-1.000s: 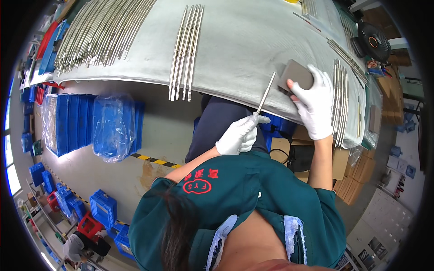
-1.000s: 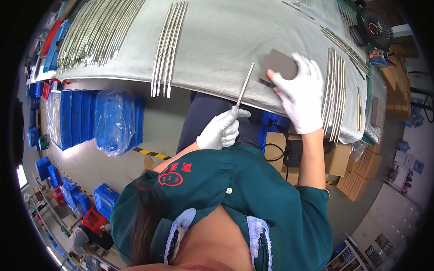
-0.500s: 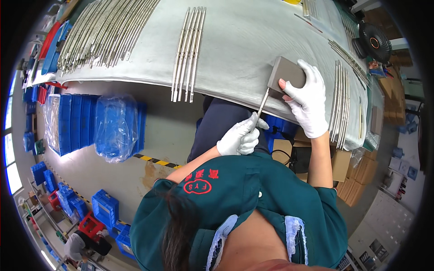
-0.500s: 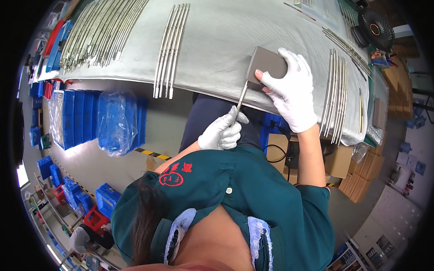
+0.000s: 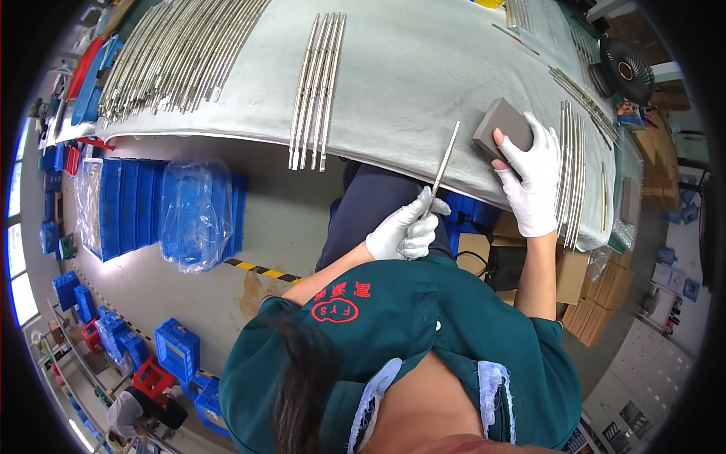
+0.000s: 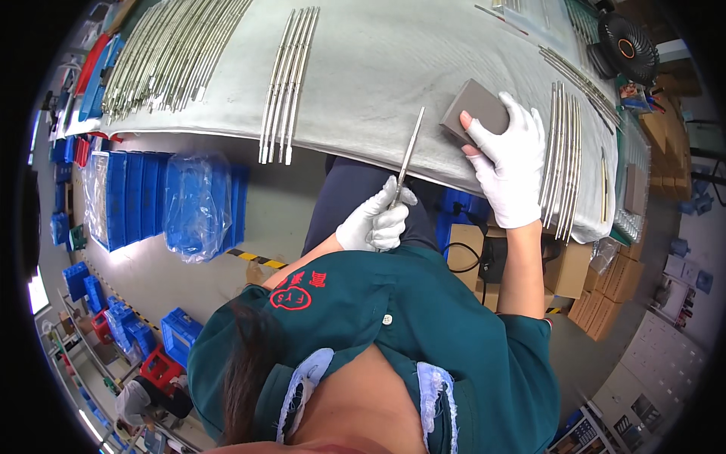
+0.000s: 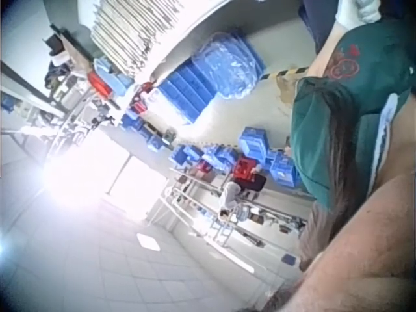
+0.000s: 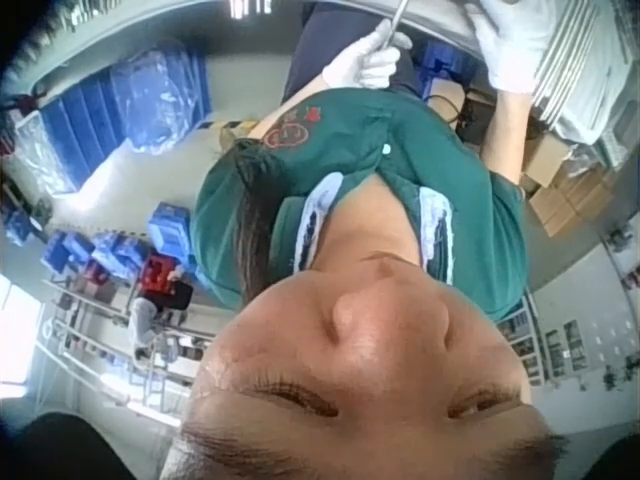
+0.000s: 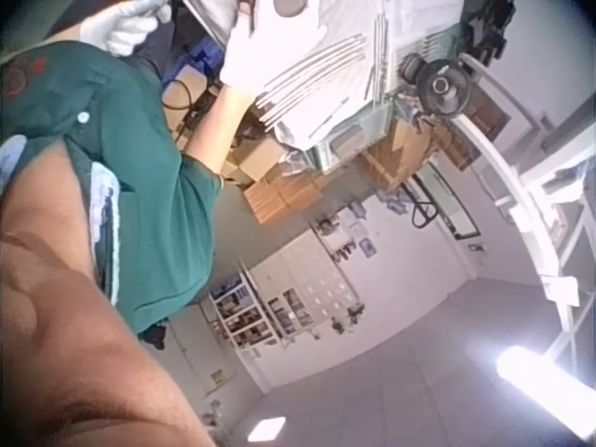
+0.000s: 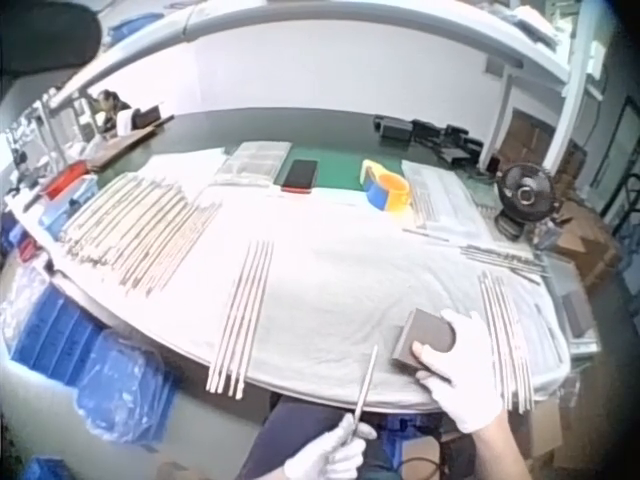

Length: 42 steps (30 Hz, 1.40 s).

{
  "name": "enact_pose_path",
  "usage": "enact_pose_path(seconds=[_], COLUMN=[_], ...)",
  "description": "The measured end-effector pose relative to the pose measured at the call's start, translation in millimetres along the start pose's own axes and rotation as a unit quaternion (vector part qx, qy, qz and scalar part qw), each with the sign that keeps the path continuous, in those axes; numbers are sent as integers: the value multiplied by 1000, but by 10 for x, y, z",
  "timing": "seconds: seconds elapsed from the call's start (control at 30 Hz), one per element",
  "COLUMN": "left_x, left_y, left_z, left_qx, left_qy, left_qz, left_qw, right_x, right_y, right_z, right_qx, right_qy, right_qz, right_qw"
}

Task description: Sanding the surface of long metal rods using a hand-held sanding block.

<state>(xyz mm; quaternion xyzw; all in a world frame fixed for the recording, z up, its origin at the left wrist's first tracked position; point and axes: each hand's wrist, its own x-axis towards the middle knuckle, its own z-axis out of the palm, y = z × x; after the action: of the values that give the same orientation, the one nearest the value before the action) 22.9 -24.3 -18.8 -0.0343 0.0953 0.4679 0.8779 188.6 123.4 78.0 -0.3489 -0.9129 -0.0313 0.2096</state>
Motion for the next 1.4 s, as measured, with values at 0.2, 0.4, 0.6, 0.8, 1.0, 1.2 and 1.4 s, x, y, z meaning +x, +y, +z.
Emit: enact_pose_path(seconds=[0.2, 0.4, 0.6, 0.8, 1.0, 1.2, 1.4], left_x=[2, 7, 15, 4, 11, 70, 84], left_y=[-2, -21, -21, -4, -4, -43, -39], left_z=[40, 99, 163, 156, 227, 252, 275], left_qx=[40, 77, 113, 120, 175, 217, 249], left_qy=[43, 90, 134, 121, 158, 176, 159], left_qz=[19, 55, 58, 49, 62, 67, 50], left_qw=[998, 991, 983, 984, 970, 958, 954], right_x=[-43, -52, -78, 89, 219, -36, 199], right_y=[45, 40, 78, -131, -258, 118, -240], right_z=[135, 157, 98, 66, 107, -119, 72], right_qx=[7, 21, 90, 31, 72, 30, 63], right_qy=[-31, -16, 17, 17, -19, 8, -3], right_qz=[37, 43, 81, -70, -104, -12, -81], right_qw=[999, 999, 992, 997, 992, 999, 995])
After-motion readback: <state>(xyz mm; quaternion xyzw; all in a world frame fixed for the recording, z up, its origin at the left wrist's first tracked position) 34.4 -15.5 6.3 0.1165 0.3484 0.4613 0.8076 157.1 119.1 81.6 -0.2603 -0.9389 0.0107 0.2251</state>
